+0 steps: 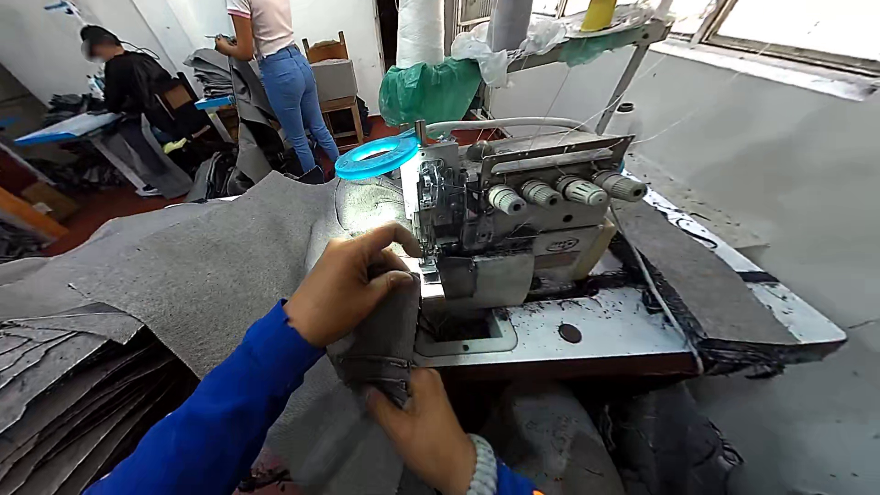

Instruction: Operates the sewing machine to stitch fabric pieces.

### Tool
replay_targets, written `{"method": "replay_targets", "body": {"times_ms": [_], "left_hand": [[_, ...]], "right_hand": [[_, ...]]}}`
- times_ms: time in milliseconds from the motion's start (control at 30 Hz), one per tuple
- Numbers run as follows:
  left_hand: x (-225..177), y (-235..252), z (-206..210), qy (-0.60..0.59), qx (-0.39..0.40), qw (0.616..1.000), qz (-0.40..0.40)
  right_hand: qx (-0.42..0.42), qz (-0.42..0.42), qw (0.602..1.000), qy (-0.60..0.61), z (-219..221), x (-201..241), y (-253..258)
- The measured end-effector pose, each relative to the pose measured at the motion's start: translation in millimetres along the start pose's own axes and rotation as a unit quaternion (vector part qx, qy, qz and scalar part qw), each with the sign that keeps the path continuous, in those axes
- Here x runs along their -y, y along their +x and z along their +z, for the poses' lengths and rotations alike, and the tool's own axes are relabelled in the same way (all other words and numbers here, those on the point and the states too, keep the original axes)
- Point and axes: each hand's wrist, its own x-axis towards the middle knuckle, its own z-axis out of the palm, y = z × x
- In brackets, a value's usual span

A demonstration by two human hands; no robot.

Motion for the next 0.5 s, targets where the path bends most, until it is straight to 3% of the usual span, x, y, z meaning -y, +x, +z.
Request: {"method": "replay_targets", "body": {"times_ms": [100,233,367,500], "left_hand": [[30,-3,32,0.164,-0.093,0.98,0.064],[26,-25,59,0.34,-0.189,0.915,0.108],[-9,-37,81,0.395,-0.134,0.908,0.037],[-7,-25,79,0.355,-0.116,0.927,0.003]], "right_hand": [[0.061,0.072,0.991,0.091,-6,-5,-1],[0.086,0.058,0.99,0.092,-22,-24,-13],[0.06,0.007,0.996,0.064,-37,-28,-15],[0.062,-0.026,0.995,0.073,-51,-14,9]]}}
